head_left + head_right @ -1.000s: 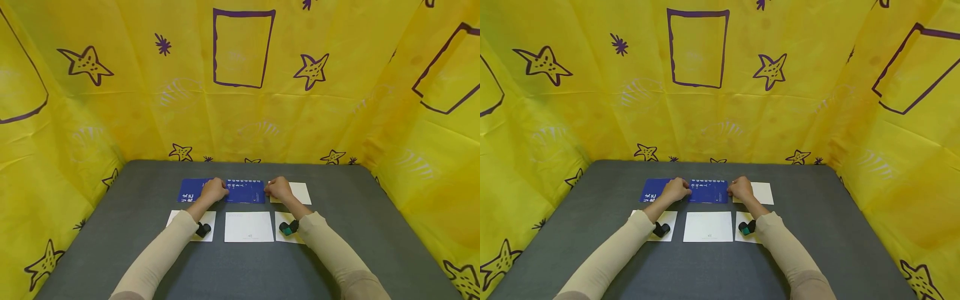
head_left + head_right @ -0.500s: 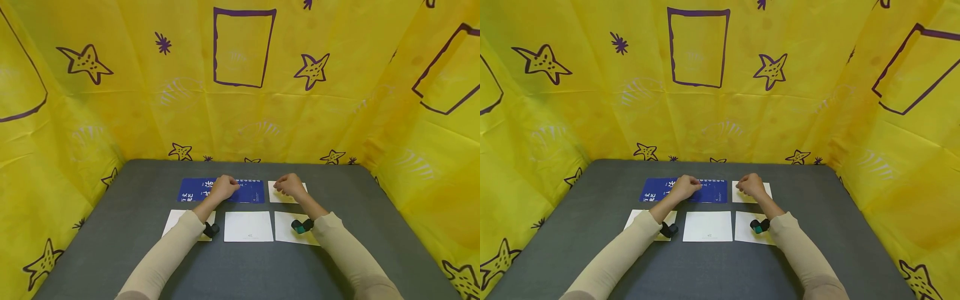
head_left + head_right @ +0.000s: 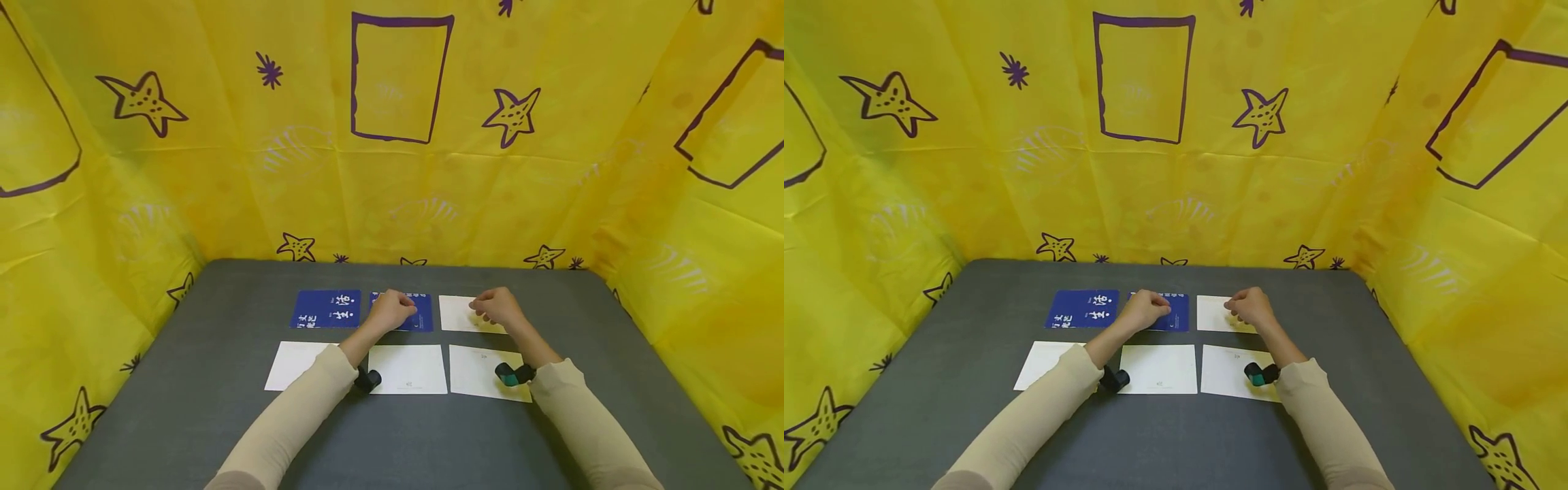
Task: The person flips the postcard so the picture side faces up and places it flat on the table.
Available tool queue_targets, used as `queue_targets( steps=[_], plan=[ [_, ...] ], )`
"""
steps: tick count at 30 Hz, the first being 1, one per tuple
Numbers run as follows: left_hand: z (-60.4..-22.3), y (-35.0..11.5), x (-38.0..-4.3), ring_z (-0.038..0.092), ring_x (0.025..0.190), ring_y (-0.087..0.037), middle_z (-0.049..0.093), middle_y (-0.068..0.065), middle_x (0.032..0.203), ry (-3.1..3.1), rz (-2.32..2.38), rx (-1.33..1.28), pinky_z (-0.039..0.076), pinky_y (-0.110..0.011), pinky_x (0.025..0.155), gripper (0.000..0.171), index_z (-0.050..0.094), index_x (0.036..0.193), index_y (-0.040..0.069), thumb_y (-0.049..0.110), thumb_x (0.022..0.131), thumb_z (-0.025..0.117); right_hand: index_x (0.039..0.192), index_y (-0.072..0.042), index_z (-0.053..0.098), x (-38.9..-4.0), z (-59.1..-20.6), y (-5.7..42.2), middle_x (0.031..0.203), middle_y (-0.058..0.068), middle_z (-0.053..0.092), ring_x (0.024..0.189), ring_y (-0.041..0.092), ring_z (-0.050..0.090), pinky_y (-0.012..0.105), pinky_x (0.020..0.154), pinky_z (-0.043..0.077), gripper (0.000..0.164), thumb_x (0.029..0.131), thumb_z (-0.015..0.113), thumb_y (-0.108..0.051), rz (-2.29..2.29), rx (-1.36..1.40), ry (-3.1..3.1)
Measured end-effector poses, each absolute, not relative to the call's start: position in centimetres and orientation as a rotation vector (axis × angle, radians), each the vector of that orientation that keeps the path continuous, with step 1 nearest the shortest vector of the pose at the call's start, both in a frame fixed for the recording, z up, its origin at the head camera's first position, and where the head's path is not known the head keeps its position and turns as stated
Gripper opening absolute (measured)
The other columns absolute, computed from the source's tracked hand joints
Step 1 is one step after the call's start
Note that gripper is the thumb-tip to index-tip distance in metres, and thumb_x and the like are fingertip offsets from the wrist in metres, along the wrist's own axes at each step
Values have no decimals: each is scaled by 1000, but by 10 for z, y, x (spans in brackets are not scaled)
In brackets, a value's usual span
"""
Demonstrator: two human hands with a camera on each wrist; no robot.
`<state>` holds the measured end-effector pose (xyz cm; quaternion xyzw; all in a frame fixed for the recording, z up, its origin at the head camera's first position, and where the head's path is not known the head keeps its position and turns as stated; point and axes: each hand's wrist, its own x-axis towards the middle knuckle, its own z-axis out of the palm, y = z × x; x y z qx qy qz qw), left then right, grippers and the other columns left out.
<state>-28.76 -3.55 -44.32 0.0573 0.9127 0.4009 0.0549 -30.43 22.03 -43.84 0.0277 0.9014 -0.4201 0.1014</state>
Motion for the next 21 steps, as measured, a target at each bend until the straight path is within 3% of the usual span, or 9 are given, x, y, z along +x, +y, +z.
queue_targets(
  steps=[5, 14, 21],
  plan=[
    [-446, -17, -286, 66, 91, -25, 74, -10, 99, 2752, 1200, 158, 53, -37, 78, 19, 76, 98, 5, 20, 89, 69, 108, 8, 67, -302, -439, 235, 87, 17, 70, 69, 22, 61, 32, 63, 52, 33, 91, 65, -21, -1218, 101, 2672],
    [-448, 15, -290, 66, 90, -24, 75, -7, 96, 2790, 1137, 174, 51, -36, 79, 19, 77, 95, 6, 21, 88, 69, 105, 9, 67, -301, -439, 253, 83, 16, 70, 67, 21, 61, 32, 61, 51, 35, 90, 65, -23, -1120, 167, 2744],
    [-442, 32, -285, 60, 72, -17, 75, -7, 93, 2761, 1086, 253, 44, -25, 62, 22, 77, 98, 4, 20, 87, 67, 100, 10, 70, -297, -437, 264, 80, 18, 69, 65, 22, 60, 29, 57, 47, 32, 87, 68, -19, -986, 172, 2818]
  ],
)
